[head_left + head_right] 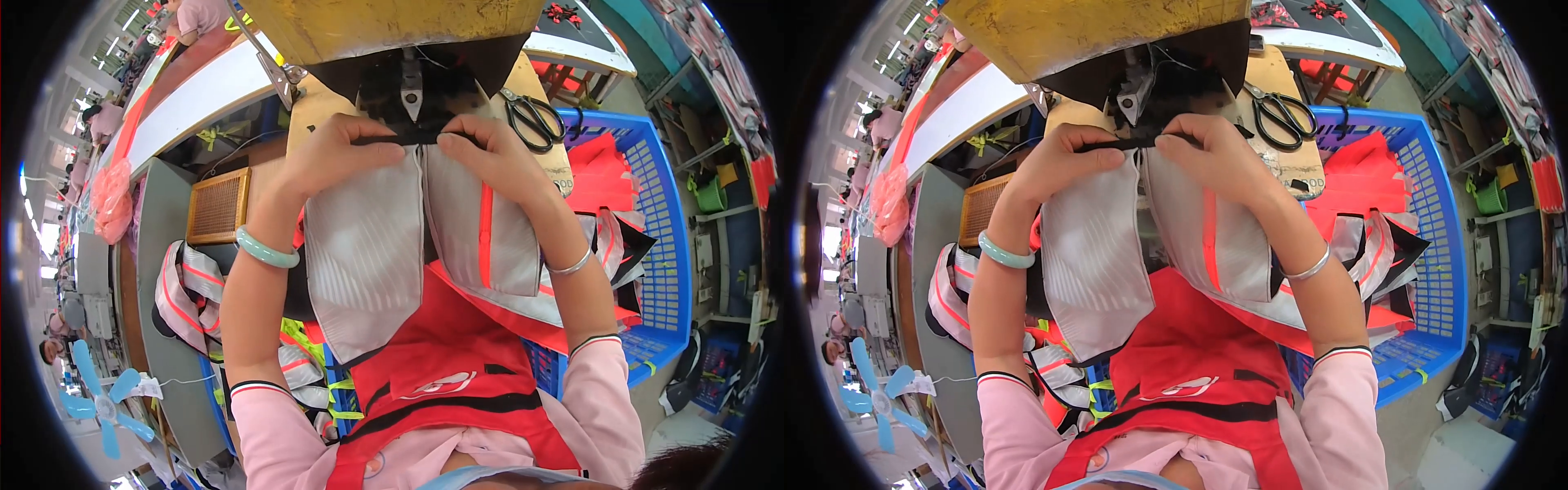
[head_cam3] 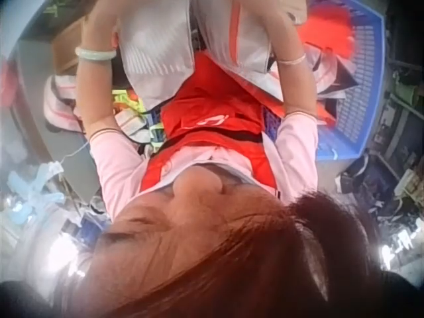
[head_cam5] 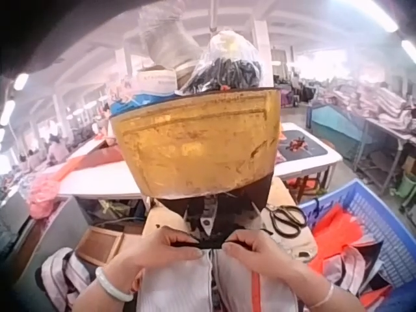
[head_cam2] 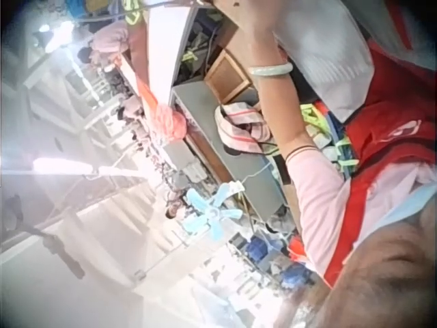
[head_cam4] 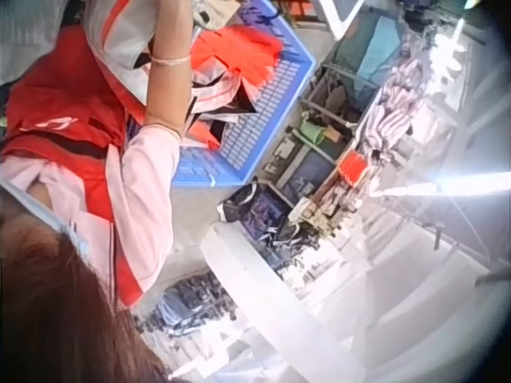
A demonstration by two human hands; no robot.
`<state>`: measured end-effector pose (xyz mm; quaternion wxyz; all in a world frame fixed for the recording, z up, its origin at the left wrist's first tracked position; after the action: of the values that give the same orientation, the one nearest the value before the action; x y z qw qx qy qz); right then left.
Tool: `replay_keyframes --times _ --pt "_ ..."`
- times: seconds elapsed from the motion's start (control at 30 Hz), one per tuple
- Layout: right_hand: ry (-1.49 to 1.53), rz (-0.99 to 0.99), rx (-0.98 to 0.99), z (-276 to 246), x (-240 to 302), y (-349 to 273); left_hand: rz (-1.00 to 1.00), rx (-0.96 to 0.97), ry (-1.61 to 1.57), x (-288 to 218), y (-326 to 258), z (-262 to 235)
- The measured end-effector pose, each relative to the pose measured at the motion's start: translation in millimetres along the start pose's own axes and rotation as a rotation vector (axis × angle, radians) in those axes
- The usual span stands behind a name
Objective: Inspecting and aligning textile pieces on a workstation in a garment factory.
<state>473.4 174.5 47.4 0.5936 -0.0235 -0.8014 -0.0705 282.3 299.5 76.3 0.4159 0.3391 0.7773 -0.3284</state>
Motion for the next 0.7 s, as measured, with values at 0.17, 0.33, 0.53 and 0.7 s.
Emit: replay_keyframes --times 0.17,0.33,0.53,0.7 --pt "-0.029 0.011 0.029 -0.5 1.0 12.9 -0.035 -0.008 -0.005 11.7 12.0 -8.9" --pt "-0.013 0.039 0.028 -3.6 -1.2 18.7 -0.016 -0.024 -0.021 12.6 18.7 -11.3" --pt "-0.021 0.008 0.04 -13.5 -0.2 26.6 0.01 -0.028 -0.119 9.3 24.0 -12.7" --pt "-0.136 -0.196 -0.157 -41.5 26.7 -13.2 0.017 -0.151 -0.174 26.5 -3.0 -32.9"
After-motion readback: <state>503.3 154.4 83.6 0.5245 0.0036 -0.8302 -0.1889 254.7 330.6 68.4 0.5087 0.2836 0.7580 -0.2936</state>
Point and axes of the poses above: each hand's wrist, its own y-axis towards the middle knuckle, its own z-axis out of the palm, x = y × z, the point moved 2 cm from there along y, towards the middle knuckle, and after that the axes turned 2 degrees about x, right-handed, at the moved point
